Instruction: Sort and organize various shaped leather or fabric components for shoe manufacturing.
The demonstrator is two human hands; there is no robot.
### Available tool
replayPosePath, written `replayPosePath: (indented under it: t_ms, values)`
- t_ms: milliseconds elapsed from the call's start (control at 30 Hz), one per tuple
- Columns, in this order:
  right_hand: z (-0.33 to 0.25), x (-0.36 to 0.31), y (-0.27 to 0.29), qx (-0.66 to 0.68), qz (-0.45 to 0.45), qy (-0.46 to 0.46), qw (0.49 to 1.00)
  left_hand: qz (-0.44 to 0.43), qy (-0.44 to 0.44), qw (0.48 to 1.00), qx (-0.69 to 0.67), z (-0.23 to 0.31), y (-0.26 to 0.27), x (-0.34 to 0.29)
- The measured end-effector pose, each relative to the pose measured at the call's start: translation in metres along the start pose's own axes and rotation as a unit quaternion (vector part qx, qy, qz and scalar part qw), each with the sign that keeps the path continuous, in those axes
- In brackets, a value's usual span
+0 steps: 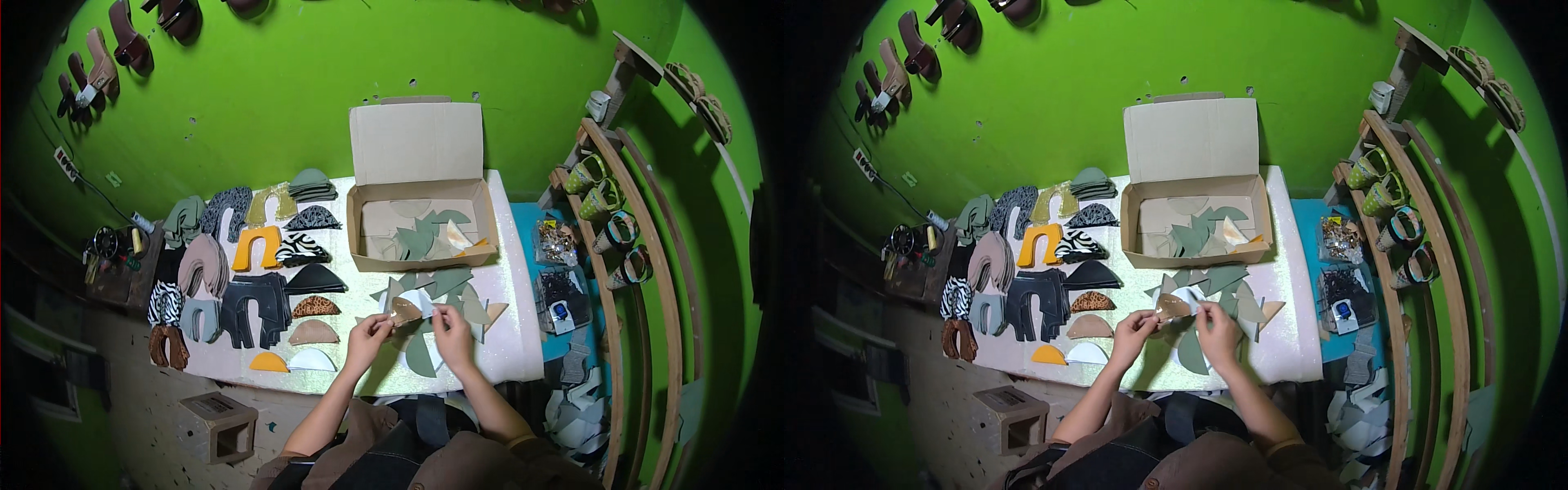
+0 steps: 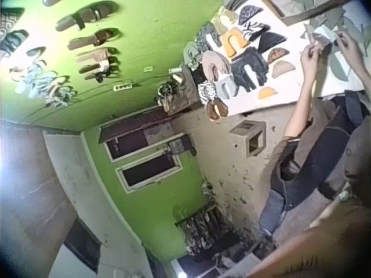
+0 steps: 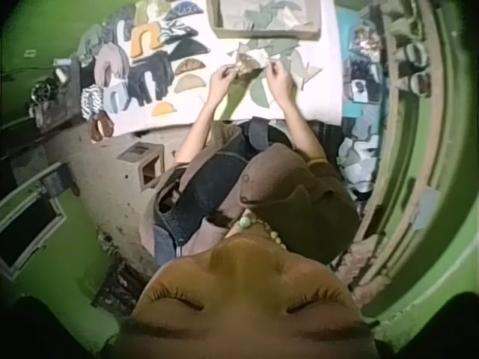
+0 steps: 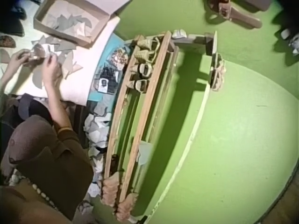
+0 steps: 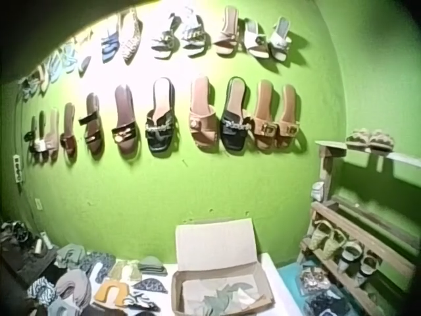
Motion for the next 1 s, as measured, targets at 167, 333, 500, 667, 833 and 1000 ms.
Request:
replayPosePath:
  t_ms: [167, 333, 500, 667, 833, 1000]
  values:
    - [-0.046, -0.009, -0.001, -0.043, -0.022, 0.136, 0.99, -0.023, -0.031, 0.999, -0.002, -0.011, -0.032, -0.002]
    - [-0.051, -0.013, 0.006, -0.069, -0.082, 0.212, 0.971, 0.006, -0.026, 1.0, -0.013, -0.015, -0.051, -0.005]
    - [-0.044, -0.013, 0.017, -0.053, -0.116, 0.225, 0.966, 0.037, -0.025, 0.999, -0.01, -0.025, -0.061, -0.01]
    - [-0.01, -0.008, 0.022, -0.022, -0.14, 0.132, 0.981, 0.017, -0.002, 0.999, -0.033, -0.027, -0.075, -0.016]
    - [0.045, 0.013, 0.047, 0.11, -0.04, -0.041, 0.992, 0.023, 0.023, 0.999, -0.036, -0.035, -0.077, -0.017]
    - [0.053, 0.027, 0.072, 0.174, 0.019, -0.054, 0.983, 0.044, 0.031, 0.998, -0.03, -0.039, -0.07, -0.018]
Point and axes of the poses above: each hand's wrist, its own x-axis towards the middle knuckle, its own y-axis out of the back of the hand, z = x × y, the point moved 9 cm from there along x, towards the middle knuckle, and after that the axes turned 4 degrees about y, right-handed, at the moved point
